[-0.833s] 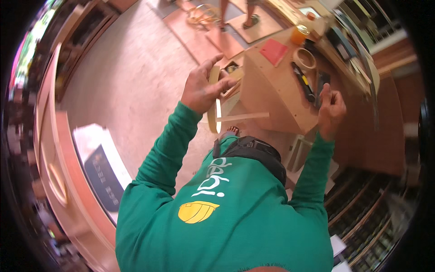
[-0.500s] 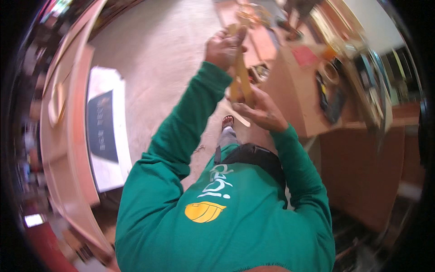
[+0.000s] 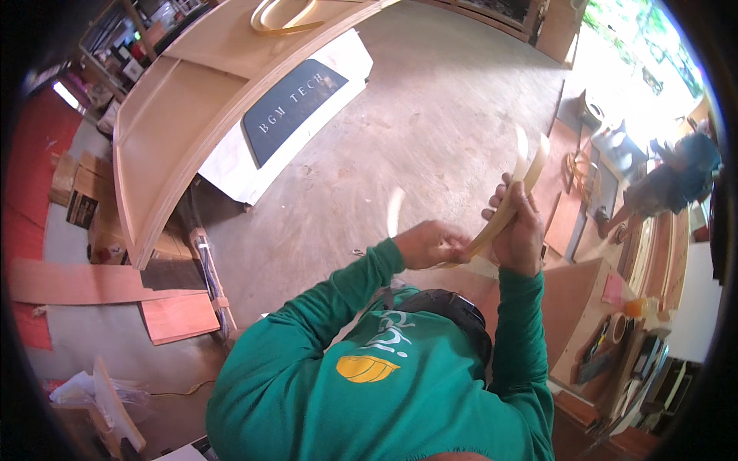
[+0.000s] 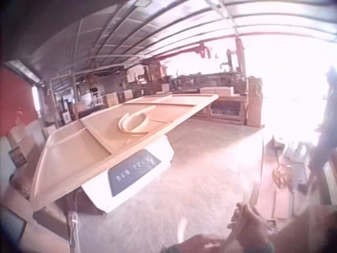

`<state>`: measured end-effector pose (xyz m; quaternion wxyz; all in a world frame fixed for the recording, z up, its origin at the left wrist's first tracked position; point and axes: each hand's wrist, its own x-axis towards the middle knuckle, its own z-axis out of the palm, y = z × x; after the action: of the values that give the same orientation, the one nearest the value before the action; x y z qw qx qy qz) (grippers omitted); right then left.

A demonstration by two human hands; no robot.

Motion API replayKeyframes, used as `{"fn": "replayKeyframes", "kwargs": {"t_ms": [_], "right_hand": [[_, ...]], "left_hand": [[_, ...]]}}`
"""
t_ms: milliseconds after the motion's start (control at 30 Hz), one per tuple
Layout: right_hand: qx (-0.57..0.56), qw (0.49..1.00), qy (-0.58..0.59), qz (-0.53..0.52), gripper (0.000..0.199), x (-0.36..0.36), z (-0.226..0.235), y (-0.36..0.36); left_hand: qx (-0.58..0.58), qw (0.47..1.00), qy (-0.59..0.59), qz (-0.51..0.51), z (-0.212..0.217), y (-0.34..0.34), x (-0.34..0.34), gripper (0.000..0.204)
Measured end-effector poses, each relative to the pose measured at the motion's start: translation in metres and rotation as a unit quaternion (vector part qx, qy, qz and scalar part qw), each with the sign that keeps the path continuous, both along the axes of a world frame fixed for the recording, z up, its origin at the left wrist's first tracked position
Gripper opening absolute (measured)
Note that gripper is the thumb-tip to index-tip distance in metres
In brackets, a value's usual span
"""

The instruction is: The person sands a thin wooden strip, bends it into a curved shape, and places it on a large wooden structure. They then pick up a bottle of orange liquid, open it, and pour the liquid onto the wooden strip.

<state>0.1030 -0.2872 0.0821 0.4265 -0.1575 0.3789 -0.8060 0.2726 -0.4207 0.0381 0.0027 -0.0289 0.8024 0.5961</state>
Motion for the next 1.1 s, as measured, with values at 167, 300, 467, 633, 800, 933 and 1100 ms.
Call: {"fn": "replayKeyframes", "kwargs": {"t_ms": [167,300,467,633,800,933,1100], "right_hand": [[-0.066,0.996,-0.029,0.055,0.045,-0.001,0.004,-0.123],[0.031,0.997,0.01,0.075,0.07,0.01,0.007,-0.188],[0.219,0.928,0.303,0.006,0.058,-0.008,-0.058,-0.216],[0.372,0.872,0.318,0.027,0.034,-0.008,-0.08,-0.208],[0.218,0.916,0.317,0.111,0.037,0.005,-0.084,-0.21],[0.202,0.895,0.358,0.173,0.039,0.005,-0.082,-0.225],[0.184,0.917,0.253,0.249,0.037,-0.016,-0.082,-0.22]], "left_hand": [[0.141,0.979,-0.044,0.14,-0.011,-0.06,0.049,0.037],[0.169,0.969,0.011,0.178,0.0,-0.12,0.058,0.039],[0.187,0.956,0.003,0.227,0.001,-0.205,0.047,0.043],[0.247,0.919,-0.032,0.306,-0.005,-0.262,0.032,0.041],[0.25,0.917,-0.054,0.306,-0.009,-0.287,0.004,0.044],[0.257,0.903,-0.041,0.341,-0.003,-0.297,-0.027,0.044],[0.282,0.91,0.002,0.304,-0.003,-0.309,-0.062,0.035]]}}
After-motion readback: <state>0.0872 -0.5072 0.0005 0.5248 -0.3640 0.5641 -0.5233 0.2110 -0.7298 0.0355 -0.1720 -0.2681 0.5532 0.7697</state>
